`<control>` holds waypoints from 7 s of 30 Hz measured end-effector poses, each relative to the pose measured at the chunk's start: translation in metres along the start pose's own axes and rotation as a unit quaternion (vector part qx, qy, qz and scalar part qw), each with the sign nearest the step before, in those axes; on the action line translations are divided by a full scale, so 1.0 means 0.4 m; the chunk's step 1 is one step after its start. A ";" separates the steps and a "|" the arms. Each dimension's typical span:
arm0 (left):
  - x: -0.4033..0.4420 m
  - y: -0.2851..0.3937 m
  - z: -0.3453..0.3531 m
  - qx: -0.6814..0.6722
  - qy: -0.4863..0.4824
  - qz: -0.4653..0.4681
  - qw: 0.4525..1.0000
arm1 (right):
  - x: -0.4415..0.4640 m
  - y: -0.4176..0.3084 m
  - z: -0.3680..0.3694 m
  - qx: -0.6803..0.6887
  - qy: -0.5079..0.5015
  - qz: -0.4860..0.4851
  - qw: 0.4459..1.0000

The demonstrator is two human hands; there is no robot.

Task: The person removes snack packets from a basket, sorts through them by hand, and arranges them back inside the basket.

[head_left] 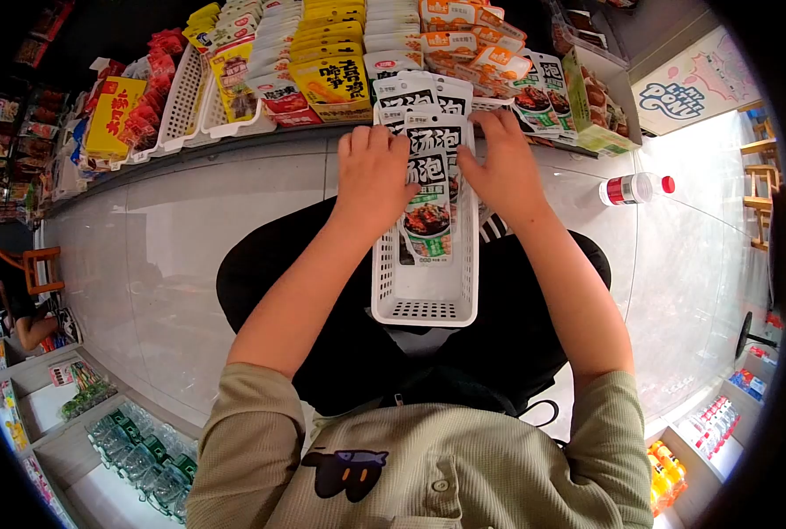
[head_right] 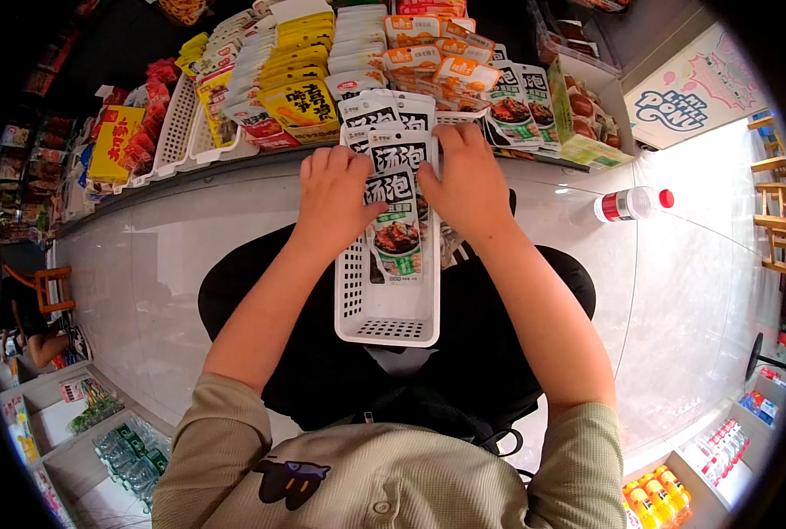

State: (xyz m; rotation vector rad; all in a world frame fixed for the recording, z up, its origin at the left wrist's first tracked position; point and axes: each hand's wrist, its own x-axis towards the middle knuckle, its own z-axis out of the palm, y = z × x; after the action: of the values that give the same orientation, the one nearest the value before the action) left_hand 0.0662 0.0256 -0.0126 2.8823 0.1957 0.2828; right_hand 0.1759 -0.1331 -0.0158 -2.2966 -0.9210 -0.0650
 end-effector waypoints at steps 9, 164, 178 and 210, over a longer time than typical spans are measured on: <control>0.009 -0.015 0.027 -0.030 0.073 0.055 0.995 | -0.007 -0.008 0.003 0.009 0.006 -0.014 1.000; 0.070 -0.059 0.016 -0.063 0.157 0.051 0.984 | -0.002 -0.045 0.008 -0.053 0.007 -0.048 0.997; 0.082 -0.054 0.023 -0.068 0.154 0.056 0.984 | -0.011 -0.042 0.010 -0.041 -0.006 -0.034 0.999; 0.099 -0.062 0.046 -0.096 0.157 0.059 0.981 | -0.014 -0.025 0.025 -0.009 -0.014 -0.022 1.000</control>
State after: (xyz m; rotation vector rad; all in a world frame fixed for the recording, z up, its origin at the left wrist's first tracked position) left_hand 0.1058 0.0513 -0.0292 2.6477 0.0474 0.7381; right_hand 0.1634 -0.1252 -0.0195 -2.2983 -0.9898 -0.0610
